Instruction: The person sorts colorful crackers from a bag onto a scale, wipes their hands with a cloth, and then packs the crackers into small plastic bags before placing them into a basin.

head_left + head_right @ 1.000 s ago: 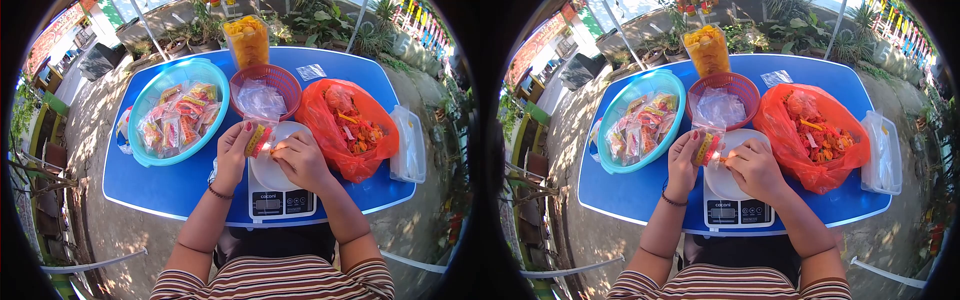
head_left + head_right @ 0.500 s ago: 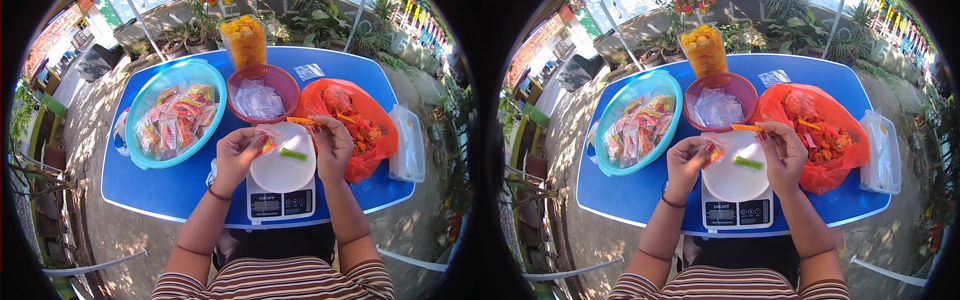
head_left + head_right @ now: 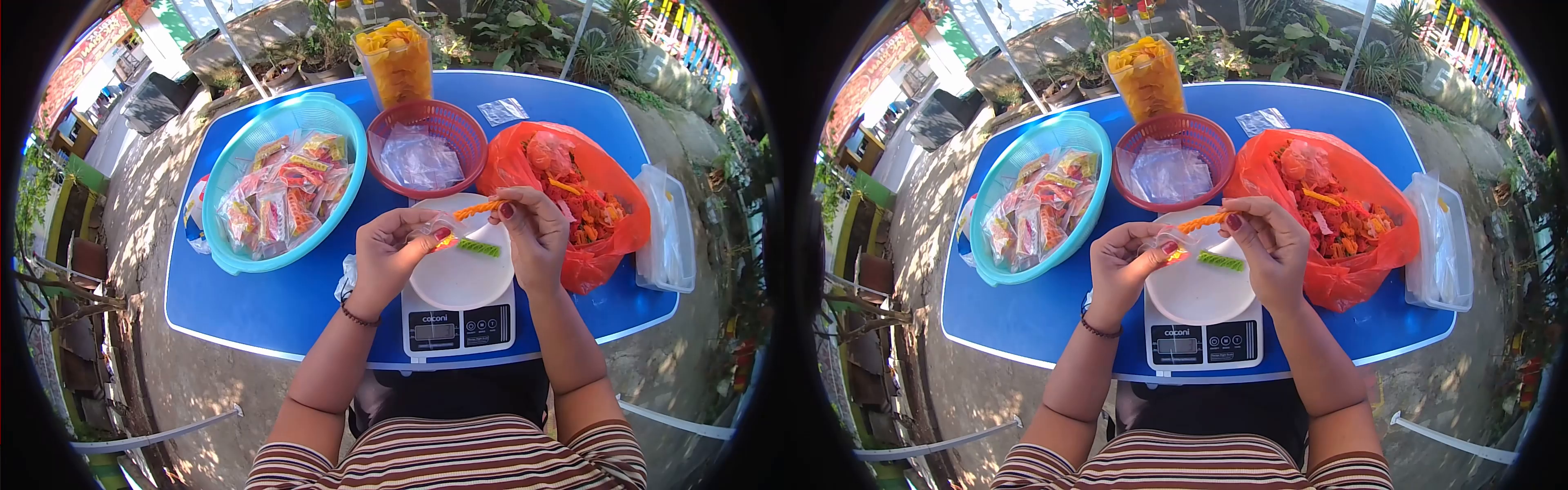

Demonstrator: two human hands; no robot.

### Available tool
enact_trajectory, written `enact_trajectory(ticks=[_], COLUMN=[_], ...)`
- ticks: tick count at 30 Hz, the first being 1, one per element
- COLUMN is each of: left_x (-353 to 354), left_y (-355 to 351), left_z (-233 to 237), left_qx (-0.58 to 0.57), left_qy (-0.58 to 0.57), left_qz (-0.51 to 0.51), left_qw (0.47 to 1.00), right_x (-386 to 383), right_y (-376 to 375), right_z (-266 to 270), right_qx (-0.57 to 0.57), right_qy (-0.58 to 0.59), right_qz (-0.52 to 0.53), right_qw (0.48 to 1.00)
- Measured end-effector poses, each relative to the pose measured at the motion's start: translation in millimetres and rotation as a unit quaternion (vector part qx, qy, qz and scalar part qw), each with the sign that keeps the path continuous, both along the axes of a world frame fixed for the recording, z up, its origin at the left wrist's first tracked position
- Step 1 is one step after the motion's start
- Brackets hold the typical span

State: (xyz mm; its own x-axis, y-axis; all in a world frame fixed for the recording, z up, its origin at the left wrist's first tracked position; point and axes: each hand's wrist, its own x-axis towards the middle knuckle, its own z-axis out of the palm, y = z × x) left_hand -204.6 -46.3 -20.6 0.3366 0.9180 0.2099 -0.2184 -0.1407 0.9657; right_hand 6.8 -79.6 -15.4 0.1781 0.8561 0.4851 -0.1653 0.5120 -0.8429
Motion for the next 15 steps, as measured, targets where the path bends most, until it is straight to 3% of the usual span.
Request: enact_trajectory(ticks=[5,9,11,15], left_x=[2.6,2.8,0.4,3.6], left_y=[-1.6,-2.7,-2.5,-5.6], left_z=[2.1,4.9,2.8,3.1], left_qx=[0.003,-0.003,0.005,-0.013], left_qy=[0.002,-0.045,-0.009,0.002], left_qz=[-0.020,-0.049,-0.036,-0.019], left_qw=[1.000,0.998,0.999,1.000], right_x=[-14.7,-18.9,-13.4,-5.6], right_y=[-1.1,-3.6,-0.8,0.7], right_z=[0.5,-2.9,-10.7,-6.3], right_qx=[0.038,0.021,0.036,0.120], right_qy=[-0.087,-0.092,-0.086,-0.259], right_qz=[-0.043,-0.066,-0.080,-0.111], right_qw=[0.995,0.993,0.992,0.952])
